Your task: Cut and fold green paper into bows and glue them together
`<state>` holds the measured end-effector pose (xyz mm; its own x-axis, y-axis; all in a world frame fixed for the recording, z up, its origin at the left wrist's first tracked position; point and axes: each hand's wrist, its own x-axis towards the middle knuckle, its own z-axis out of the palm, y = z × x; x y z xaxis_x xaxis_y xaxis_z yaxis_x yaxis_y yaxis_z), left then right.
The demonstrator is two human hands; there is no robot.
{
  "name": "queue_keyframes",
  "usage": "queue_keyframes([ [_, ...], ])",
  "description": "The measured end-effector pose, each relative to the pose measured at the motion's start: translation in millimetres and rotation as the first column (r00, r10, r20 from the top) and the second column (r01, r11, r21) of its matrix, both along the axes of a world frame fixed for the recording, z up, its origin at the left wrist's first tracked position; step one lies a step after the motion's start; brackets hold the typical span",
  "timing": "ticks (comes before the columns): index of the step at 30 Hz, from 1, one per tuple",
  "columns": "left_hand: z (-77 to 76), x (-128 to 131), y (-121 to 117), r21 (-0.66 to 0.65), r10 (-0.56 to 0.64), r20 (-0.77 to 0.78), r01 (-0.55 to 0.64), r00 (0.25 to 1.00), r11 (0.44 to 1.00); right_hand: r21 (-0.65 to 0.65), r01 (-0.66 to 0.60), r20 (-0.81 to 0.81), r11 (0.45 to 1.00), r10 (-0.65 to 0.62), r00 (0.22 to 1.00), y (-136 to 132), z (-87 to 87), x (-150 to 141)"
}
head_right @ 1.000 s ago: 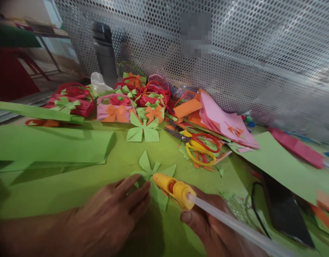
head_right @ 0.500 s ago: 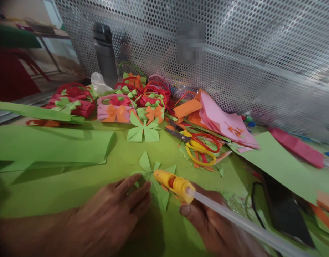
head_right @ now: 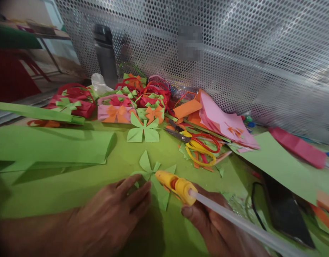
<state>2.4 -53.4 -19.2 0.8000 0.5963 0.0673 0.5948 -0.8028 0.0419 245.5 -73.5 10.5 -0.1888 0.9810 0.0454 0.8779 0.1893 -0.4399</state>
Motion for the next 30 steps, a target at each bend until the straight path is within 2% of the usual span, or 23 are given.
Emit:
queue_keyframes([
  [5, 1.1, -0.3, 0.5, 0.036, -0.017, 0.006, 0.016, 1.000, 0.999, 0.051, 0.032, -0.015, 0.998, -0.032, 0.999, -3.2, -4.0, 1.6],
  [9, 0.4, 0.8, 0.8, 0.036, -0.011, 0.007, 0.010, 1.000, 0.999, -0.011, -0.004, -0.016, 1.000, 0.004, 1.000, 1.6, -4.2, 0.9],
  [18, 0.0, 0.5, 0.5, 0.044, -0.020, -0.010, 0.020, 1.000, 0.999, -0.029, 0.010, -0.016, 1.000, -0.011, 1.000, -1.2, -2.7, -0.4],
  [25, 0.9, 0.5, 0.0, -0.010, -0.008, -0.038, 0.008, 0.999, 1.000, -0.102, -0.062, -0.013, 0.993, 0.061, 0.998, 7.0, 1.0, -2.9],
  [30, 1.4, 1.8, -0.5, -0.002, -0.004, -0.036, 0.004, 0.999, 1.000, -0.036, -0.007, 0.003, 0.999, 0.007, 1.000, 1.7, -2.7, -0.6],
])
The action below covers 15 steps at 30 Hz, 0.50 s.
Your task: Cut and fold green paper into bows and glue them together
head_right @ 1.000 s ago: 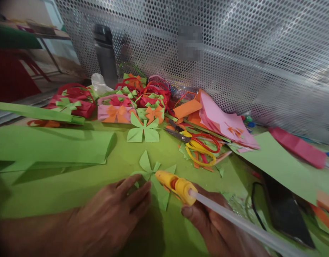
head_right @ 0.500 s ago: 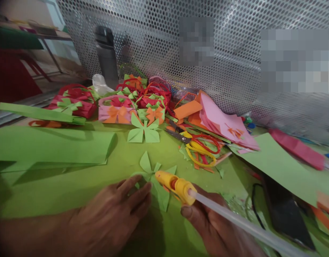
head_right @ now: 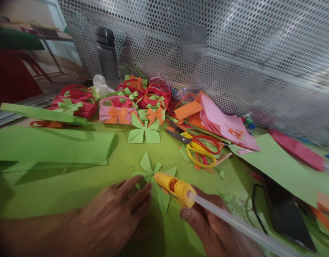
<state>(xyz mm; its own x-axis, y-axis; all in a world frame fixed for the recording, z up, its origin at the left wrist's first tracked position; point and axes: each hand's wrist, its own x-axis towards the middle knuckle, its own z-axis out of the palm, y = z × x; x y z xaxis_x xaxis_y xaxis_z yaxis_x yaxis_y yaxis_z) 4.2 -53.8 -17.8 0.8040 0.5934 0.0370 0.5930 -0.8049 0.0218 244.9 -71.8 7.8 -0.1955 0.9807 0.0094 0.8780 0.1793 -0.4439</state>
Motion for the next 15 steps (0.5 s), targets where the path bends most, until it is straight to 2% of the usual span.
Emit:
queue_keyframes([
  [11, -1.8, -1.2, -0.6, 0.009, 0.004, 0.028, -0.005, 1.000, 1.000, -0.064, -0.034, 0.001, 0.997, 0.034, 0.999, 5.1, 2.8, 1.0],
  [15, -1.8, -1.4, -1.0, 0.016, 0.019, 0.020, -0.019, 1.000, 1.000, -0.019, 0.025, 0.003, 1.000, -0.025, 1.000, -4.3, -0.7, 3.4],
])
